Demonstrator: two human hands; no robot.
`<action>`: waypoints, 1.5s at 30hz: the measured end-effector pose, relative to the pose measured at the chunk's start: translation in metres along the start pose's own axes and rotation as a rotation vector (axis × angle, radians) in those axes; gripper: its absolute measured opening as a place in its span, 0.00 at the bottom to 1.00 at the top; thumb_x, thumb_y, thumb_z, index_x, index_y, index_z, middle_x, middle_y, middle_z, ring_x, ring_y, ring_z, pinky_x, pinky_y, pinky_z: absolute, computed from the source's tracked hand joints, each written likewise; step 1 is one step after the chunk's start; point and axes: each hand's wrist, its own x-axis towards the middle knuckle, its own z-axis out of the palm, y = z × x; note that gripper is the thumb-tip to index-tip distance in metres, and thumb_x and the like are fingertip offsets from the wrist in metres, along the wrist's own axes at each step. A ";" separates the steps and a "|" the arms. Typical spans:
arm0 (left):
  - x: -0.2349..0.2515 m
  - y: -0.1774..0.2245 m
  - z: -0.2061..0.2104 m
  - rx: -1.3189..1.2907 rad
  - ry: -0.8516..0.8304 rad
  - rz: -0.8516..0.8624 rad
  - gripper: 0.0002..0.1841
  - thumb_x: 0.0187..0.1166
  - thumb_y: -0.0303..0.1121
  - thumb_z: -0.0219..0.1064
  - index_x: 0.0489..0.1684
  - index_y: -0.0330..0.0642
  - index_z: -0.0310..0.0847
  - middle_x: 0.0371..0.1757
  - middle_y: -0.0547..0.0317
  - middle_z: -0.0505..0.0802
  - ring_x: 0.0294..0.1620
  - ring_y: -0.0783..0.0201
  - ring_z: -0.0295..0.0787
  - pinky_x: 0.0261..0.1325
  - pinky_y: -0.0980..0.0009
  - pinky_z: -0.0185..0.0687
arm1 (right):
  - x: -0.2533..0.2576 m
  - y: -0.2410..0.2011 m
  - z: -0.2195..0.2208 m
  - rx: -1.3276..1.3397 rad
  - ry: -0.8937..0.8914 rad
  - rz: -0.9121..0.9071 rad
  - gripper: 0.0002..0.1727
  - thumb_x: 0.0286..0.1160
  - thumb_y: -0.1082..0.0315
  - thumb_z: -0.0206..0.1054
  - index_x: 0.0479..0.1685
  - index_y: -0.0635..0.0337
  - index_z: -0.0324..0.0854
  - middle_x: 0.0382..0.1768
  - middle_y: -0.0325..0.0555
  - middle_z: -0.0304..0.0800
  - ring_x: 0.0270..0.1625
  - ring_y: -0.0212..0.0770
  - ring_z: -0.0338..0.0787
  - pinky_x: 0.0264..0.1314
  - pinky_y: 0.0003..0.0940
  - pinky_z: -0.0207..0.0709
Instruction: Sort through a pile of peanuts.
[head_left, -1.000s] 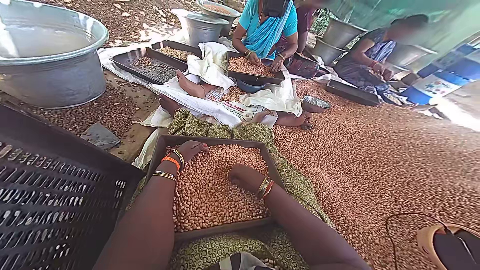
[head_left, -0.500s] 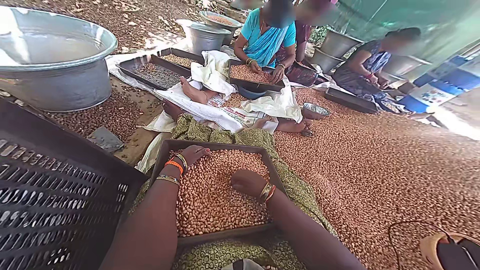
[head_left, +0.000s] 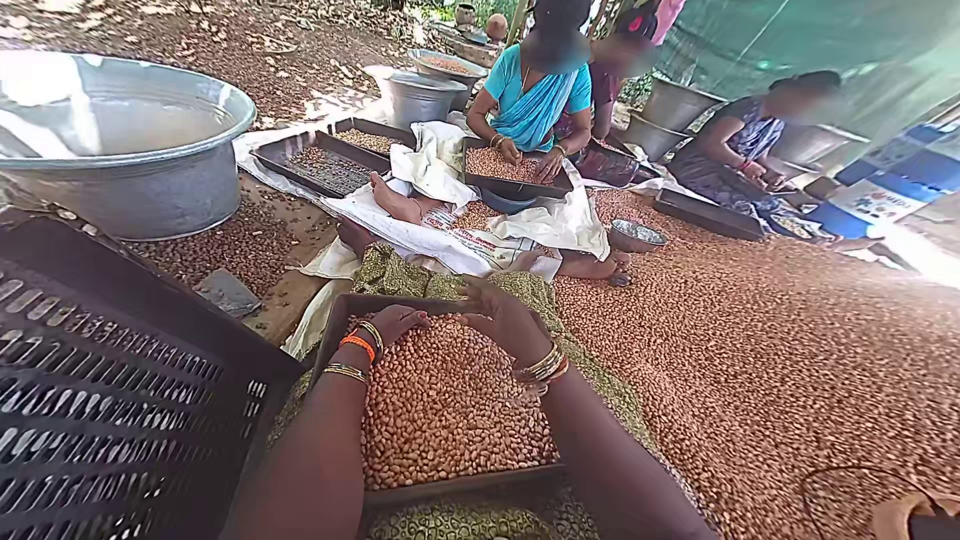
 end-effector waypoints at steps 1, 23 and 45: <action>0.000 0.000 0.000 -0.009 0.004 0.002 0.25 0.97 0.41 0.45 0.58 0.33 0.89 0.58 0.47 0.93 0.59 0.60 0.87 0.70 0.58 0.74 | 0.005 0.003 -0.002 -0.016 0.022 0.016 0.32 0.81 0.66 0.71 0.81 0.71 0.70 0.70 0.58 0.87 0.65 0.37 0.93 0.72 0.29 0.83; 0.000 -0.001 0.000 0.043 0.010 -0.026 0.25 0.97 0.42 0.45 0.61 0.35 0.88 0.58 0.42 0.93 0.62 0.52 0.87 0.72 0.53 0.72 | -0.032 0.057 0.008 -0.293 -0.941 -0.058 0.20 0.60 0.78 0.81 0.56 0.70 0.91 0.71 0.70 0.83 0.76 0.65 0.82 0.79 0.60 0.71; -0.001 0.003 0.002 0.021 0.031 -0.050 0.23 0.96 0.41 0.48 0.61 0.35 0.88 0.62 0.46 0.92 0.67 0.56 0.86 0.77 0.54 0.70 | -0.012 0.112 -0.019 -0.537 -0.241 0.424 0.30 0.81 0.64 0.68 0.83 0.62 0.73 0.79 0.66 0.75 0.83 0.60 0.73 0.87 0.55 0.63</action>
